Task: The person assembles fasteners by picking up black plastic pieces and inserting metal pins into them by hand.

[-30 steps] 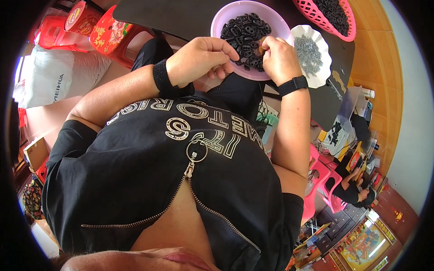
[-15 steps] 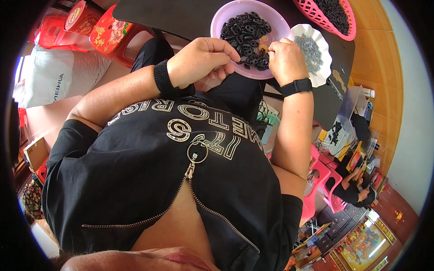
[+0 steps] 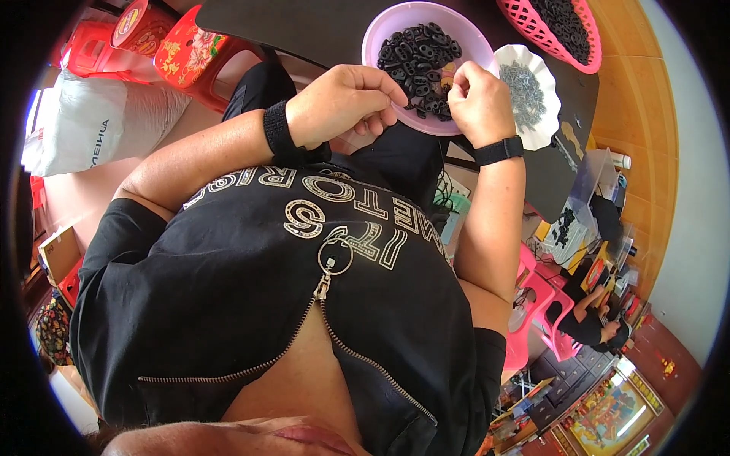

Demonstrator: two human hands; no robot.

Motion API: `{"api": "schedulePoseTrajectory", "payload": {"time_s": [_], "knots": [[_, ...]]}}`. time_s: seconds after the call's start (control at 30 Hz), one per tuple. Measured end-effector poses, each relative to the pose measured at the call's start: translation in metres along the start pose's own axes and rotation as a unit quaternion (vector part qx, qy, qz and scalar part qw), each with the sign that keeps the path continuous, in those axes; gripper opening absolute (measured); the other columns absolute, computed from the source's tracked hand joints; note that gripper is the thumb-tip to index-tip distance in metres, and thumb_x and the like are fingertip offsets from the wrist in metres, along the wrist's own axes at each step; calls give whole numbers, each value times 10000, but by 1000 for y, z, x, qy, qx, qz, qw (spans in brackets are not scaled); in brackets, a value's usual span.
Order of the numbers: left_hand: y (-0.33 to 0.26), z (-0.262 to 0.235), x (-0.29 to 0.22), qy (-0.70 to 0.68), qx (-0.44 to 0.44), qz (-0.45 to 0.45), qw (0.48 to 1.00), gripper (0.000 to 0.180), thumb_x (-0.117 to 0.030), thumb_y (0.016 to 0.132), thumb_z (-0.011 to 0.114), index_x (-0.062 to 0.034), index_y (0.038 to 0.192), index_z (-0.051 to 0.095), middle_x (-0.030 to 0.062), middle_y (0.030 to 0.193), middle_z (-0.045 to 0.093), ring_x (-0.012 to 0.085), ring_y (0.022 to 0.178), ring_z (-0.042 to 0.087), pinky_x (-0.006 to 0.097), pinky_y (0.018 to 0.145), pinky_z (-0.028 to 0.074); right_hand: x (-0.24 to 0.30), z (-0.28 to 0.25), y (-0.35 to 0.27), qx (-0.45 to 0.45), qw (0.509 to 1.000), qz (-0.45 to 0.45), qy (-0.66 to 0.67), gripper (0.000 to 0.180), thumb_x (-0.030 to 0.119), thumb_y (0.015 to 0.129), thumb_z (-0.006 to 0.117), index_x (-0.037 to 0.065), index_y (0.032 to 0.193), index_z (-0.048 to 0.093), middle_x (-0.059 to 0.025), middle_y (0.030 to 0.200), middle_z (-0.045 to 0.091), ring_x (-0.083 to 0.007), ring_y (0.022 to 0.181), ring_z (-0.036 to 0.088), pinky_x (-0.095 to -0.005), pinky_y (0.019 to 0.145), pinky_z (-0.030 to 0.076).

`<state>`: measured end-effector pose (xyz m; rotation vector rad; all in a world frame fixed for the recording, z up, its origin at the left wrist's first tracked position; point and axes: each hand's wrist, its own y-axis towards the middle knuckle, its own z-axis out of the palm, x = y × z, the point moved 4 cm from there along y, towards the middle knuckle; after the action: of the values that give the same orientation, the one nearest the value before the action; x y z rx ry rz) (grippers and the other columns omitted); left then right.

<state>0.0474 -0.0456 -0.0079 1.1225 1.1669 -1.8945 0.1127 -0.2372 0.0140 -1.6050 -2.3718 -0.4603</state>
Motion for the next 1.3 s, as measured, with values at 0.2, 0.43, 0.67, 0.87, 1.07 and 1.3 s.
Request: {"api": "schedulePoseTrajectory", "payload": {"time_s": [0.2, 0.43, 0.67, 0.87, 1.07, 1.3], "knots": [[0, -1, 1, 7, 7, 4, 1000, 213, -51, 911, 486, -32, 1007, 675, 6, 763, 639, 56, 632, 585, 176, 574, 479, 4, -3, -3, -5, 999, -36, 14, 76, 12, 781, 590, 37, 847, 617, -146, 783, 659, -323, 734, 654, -386, 664, 521], [0, -1, 1, 6, 6, -2, 1000, 215, -57, 914, 483, -33, 1007, 675, 5, 765, 640, 57, 637, 587, 178, 579, 480, 9, 1, -5, 31, 1000, -1, -6, 57, 69, 797, 651, 39, 845, 657, -149, 805, 668, -308, 751, 662, -377, 687, 527], [-2, 1, 0, 11, 5, -11, 1000, 216, -55, 911, 481, -38, 1004, 675, 4, 766, 634, 57, 639, 586, 179, 572, 477, 11, 8, -5, 41, 999, 13, -22, 97, 115, 789, 675, 30, 833, 668, -152, 828, 673, -312, 766, 660, -380, 722, 523], [-3, 3, 0, 14, 11, -6, 1000, 216, -54, 911, 488, -30, 1034, 664, 10, 777, 634, 60, 641, 588, 181, 571, 478, 3, 8, -4, -12, 999, -15, -41, 94, 103, 781, 669, 27, 837, 665, -155, 824, 671, -306, 739, 657, -384, 691, 522], [-2, 0, 1, 3, -28, 43, 999, 215, -61, 911, 552, 1, 1102, 630, 26, 805, 647, 56, 651, 592, 178, 581, 484, 21, -2, -20, -3, 964, 58, 259, 73, 25, 836, 652, 6, 903, 675, -51, 779, 667, -99, 678, 618, -242, 631, 487], [-7, 5, -10, 9, -21, 59, 998, 168, -145, 913, 631, -8, 1009, 647, 23, 760, 660, 51, 602, 569, 173, 553, 475, 49, 3, -44, 0, 885, 58, 462, 92, -14, 882, 627, -18, 962, 672, 1, 841, 651, -38, 723, 577, -178, 671, 468]]}}
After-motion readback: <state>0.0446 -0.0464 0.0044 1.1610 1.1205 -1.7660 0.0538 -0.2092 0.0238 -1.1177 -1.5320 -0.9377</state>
